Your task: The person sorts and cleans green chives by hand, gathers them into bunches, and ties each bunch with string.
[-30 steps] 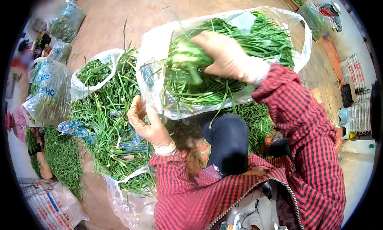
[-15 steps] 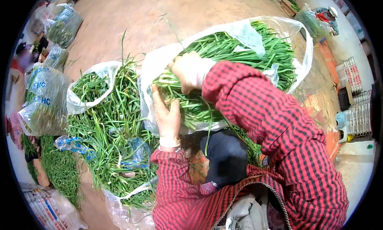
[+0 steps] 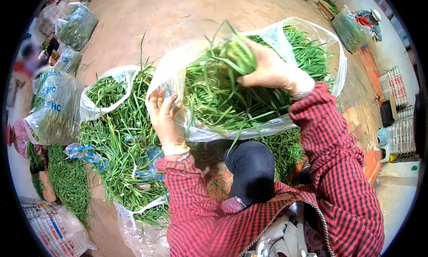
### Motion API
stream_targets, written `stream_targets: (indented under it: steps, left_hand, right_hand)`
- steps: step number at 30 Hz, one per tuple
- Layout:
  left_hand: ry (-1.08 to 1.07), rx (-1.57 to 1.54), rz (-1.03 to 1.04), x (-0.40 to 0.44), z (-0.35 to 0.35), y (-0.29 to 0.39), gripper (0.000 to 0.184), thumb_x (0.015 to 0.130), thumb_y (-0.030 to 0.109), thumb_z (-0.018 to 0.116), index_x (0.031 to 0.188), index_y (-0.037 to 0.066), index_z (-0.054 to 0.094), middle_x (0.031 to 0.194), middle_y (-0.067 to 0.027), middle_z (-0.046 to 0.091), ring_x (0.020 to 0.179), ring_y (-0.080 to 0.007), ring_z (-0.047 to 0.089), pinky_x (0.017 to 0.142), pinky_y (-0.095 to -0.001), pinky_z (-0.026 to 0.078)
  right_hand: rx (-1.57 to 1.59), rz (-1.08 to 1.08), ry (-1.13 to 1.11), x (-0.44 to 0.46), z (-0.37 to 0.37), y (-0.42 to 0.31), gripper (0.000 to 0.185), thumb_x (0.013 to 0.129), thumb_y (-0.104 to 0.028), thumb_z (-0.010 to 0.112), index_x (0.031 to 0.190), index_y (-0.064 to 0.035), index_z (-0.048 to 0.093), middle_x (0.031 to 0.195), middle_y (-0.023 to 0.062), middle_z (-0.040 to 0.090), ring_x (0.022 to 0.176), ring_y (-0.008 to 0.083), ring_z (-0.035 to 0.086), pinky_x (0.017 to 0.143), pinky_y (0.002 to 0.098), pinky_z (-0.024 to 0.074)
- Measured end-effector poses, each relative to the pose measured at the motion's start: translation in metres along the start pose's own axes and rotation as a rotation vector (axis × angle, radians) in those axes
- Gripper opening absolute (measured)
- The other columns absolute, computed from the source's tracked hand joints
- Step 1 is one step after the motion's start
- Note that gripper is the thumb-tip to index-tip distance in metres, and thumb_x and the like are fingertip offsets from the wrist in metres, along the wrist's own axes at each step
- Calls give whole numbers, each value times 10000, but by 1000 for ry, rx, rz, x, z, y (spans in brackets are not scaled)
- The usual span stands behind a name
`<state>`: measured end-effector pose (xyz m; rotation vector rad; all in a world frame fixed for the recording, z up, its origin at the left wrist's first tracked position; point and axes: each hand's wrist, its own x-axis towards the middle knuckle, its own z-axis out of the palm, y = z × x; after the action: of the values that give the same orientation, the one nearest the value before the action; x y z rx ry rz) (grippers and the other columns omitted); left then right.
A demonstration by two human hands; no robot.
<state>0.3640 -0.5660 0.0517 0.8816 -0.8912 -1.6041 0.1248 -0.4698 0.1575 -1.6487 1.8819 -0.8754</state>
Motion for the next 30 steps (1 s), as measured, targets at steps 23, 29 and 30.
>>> stream_targets:
  steps: [23,29,30]
  left_hand:
    - [-402,-765,-142,-44,111,-12,564,1025,428,326,1411,21,378,1419,-170,433,1300,-302,429,1121,-448,307]
    - [-626,-604,259,-54,151,9,620,1031,438,263,1493,26,225,1461,-202,373,1301,-328,432,1084,-453,381]
    - [-624,-719,140,-60,160,16,647,1019,482,257,1500,51,218,1479,-190,354,1310,-326,422,1092,-462,366]
  right_hand:
    - [-617,-287,-123,-13,8,-22,1179,573,-547,784,1466,0,243,1501,263,263,1397,413,257,1131,519,228]
    - [234,-270,-42,-30,-7,-17,1066,626,-404,803,1450,-15,249,1249,114,545,1201,228,514,1117,383,315]
    - [710,-200,-8,-38,-13,-32,930,639,-240,787,1410,-30,310,1221,103,566,1192,207,516,1064,377,381]
